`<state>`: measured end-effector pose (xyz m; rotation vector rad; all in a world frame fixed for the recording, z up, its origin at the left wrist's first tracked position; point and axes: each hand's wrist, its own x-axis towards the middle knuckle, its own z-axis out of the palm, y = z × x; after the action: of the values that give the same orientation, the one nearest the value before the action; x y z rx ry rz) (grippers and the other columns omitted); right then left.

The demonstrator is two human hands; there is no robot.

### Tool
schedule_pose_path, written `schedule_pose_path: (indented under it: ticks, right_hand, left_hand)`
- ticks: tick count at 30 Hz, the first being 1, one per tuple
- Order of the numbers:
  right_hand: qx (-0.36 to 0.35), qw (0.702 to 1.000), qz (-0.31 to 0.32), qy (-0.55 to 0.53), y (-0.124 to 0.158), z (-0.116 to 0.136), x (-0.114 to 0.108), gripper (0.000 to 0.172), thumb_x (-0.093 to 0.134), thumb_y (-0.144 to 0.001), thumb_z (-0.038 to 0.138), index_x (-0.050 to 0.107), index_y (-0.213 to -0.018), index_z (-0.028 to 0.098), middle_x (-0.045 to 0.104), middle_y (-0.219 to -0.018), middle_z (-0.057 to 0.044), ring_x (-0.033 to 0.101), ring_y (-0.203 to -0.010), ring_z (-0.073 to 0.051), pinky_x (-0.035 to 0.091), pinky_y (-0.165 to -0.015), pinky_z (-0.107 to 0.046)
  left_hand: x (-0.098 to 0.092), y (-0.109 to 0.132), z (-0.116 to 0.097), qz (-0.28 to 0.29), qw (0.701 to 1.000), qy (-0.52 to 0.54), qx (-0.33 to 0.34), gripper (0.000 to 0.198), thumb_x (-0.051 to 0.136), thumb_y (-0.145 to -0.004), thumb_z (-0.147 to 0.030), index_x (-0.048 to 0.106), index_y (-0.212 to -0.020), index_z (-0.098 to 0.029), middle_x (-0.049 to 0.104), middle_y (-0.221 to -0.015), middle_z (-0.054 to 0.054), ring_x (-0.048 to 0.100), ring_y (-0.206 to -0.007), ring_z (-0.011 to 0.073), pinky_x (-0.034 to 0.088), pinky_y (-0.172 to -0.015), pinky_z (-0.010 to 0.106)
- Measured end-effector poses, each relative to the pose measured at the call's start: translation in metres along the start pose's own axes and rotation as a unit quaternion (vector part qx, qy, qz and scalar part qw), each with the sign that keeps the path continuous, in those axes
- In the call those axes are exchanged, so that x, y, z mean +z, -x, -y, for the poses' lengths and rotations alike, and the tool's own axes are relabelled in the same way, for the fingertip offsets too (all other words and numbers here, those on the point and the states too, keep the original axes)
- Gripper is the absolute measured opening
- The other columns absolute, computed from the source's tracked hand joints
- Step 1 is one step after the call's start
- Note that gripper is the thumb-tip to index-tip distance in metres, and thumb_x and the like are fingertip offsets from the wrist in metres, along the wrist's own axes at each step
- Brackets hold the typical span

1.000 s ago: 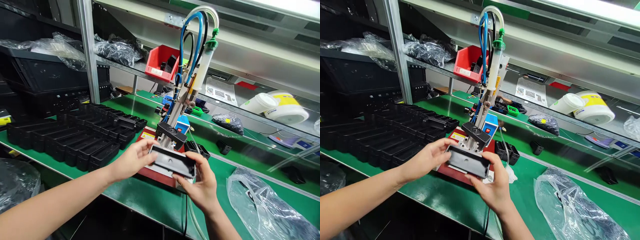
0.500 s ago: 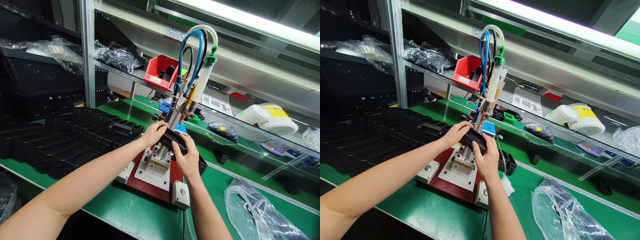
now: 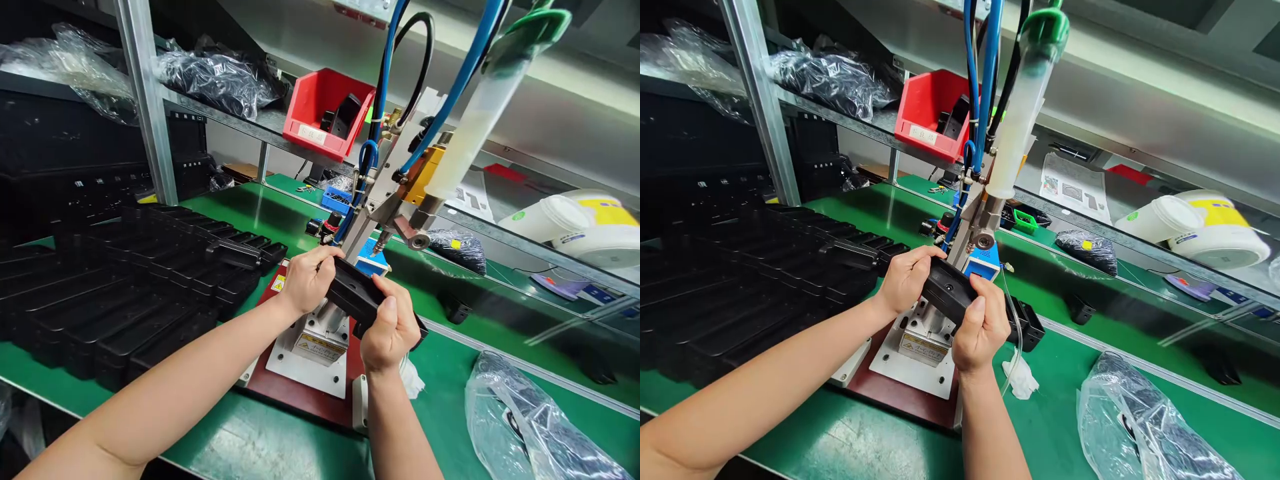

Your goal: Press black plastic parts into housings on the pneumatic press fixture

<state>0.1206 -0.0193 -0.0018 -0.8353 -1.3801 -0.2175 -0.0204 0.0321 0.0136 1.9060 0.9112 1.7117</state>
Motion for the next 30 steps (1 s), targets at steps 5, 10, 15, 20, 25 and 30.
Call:
schedule_pose_path:
  ticks: [5,10,15,20,25,30]
  right_hand:
    - [0.020,1.000,0.005,-0.011,0.001,0.000,-0.001,0.029,0.043,-0.096,0.025,0.070,-0.104,0.019,0.068,-0.101,-0.008,0.062,-0.095,-0.022,0.048,-0.085,-0.041]
    - [0.053,0.998,0.029,0.006,-0.001,0.001,-0.004,0.029,0.043,-0.095,0.026,0.070,-0.100,0.018,0.069,-0.096,-0.008,0.063,-0.092,-0.022,0.049,-0.080,-0.039]
    - [0.059,0.998,0.015,0.004,0.000,0.001,0.000,0.031,0.041,-0.096,0.029,0.069,-0.099,0.018,0.068,-0.096,-0.008,0.063,-0.091,-0.022,0.049,-0.081,-0.039]
    - [0.090,0.995,0.029,0.015,0.004,0.004,0.001,0.034,0.036,-0.097,0.035,0.064,-0.102,0.017,0.066,-0.099,-0.008,0.061,-0.093,-0.021,0.047,-0.083,-0.036]
    - [0.112,0.992,0.056,0.032,-0.007,0.005,0.001,0.033,0.036,-0.095,0.039,0.061,-0.100,0.018,0.065,-0.091,-0.005,0.060,-0.082,-0.019,0.046,-0.075,-0.032]
    - [0.057,0.995,0.070,0.038,-0.029,0.019,-0.001,0.030,0.038,-0.093,0.036,0.062,-0.096,0.019,0.066,-0.089,-0.004,0.061,-0.082,-0.019,0.047,-0.075,-0.032]
  left_hand:
    - [0.000,0.002,0.002,-0.011,1.000,-0.006,0.008,0.039,0.035,-0.091,-0.030,0.070,-0.096,-0.014,0.072,-0.096,0.006,0.065,-0.088,0.0177,0.046,-0.080,0.027]
    - [-0.003,0.001,-0.001,0.027,0.999,-0.021,-0.025,0.038,0.036,-0.090,-0.029,0.070,-0.097,-0.016,0.071,-0.090,0.003,0.063,-0.080,0.0159,0.044,-0.073,0.025]
    - [-0.007,0.001,-0.004,0.042,0.997,-0.030,-0.056,0.039,0.035,-0.088,-0.030,0.070,-0.097,-0.016,0.067,-0.082,0.002,0.056,-0.071,0.0146,0.040,-0.067,0.025]
    - [-0.008,-0.003,-0.003,0.070,0.993,0.032,-0.087,0.033,0.037,-0.083,-0.028,0.067,-0.091,-0.016,0.061,-0.078,0.000,0.052,-0.072,0.0143,0.039,-0.067,0.024]
    - [-0.005,-0.012,-0.004,0.077,0.977,0.094,-0.177,0.025,0.042,-0.074,-0.026,0.064,-0.083,-0.017,0.054,-0.071,-0.001,0.047,-0.065,0.0135,0.036,-0.055,0.021]
    - [-0.012,-0.012,-0.024,0.044,0.977,0.119,-0.173,0.025,0.042,-0.076,-0.028,0.062,-0.086,-0.017,0.056,-0.075,0.000,0.047,-0.063,0.0125,0.037,-0.053,0.021]
